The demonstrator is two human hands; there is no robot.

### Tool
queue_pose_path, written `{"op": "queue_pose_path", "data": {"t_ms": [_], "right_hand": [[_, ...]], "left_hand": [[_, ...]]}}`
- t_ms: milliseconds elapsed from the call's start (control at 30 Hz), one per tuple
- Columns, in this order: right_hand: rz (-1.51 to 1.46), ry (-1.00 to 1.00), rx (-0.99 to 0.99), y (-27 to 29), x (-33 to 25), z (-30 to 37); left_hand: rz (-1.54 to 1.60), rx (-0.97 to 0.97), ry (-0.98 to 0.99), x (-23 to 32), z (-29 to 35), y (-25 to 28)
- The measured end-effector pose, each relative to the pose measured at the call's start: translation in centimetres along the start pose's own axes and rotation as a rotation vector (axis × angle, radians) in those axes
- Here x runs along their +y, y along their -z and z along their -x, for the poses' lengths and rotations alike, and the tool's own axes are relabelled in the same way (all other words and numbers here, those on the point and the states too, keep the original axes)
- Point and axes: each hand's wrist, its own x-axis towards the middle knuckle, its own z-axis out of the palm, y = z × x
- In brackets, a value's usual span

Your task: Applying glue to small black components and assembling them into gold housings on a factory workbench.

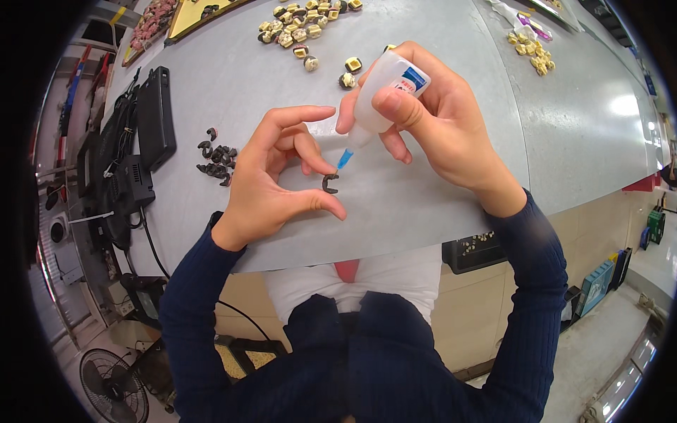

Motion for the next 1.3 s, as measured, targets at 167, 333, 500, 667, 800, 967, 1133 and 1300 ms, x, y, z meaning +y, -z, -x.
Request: {"op": "queue_pose_path", "data": {"t_ms": [167, 333, 500, 667, 800, 967, 1133, 1300], "right_hand": [[0.033, 0.027, 0.010, 0.6, 0.0, 0.0], [0.031, 0.037, 0.165, 1.1, -0.4, -0.1], [0.001, 0.202, 0.348, 3.4, -0.1, -1.1], [0.586, 0.376, 0.619, 7.9, 1.2, -1.6], [0.842, 0.310, 0.744, 9.1, 1.7, -1.7], [0.800, 0.189, 0.724, 9.7, 1.9, -1.5], [0.811, 0.257, 1.110, 12.5, -0.5, -0.2], [1.486, 0.241, 1.003, 15.9, 2.2, 0.8]], "left_hand": [[0.014, 0.004, 0.008, 0.0, 0.0, 0.1], [0.031, 0.010, 0.036, 0.1, 0.0, 0.4], [0.040, 0.010, 0.043, 0.3, 0.2, 0.5], [0.032, 0.013, 0.018, 1.0, 0.0, 0.4], [0.001, 0.015, 0.054, 1.2, 0.4, 0.4], [-0.019, 0.041, 0.043, 1.0, 0.6, 0.6], [0.008, 0.090, -0.001, 0.8, 0.6, 1.1], [0.017, 0.067, -0.020, 1.0, 0.4, 0.7]]}}
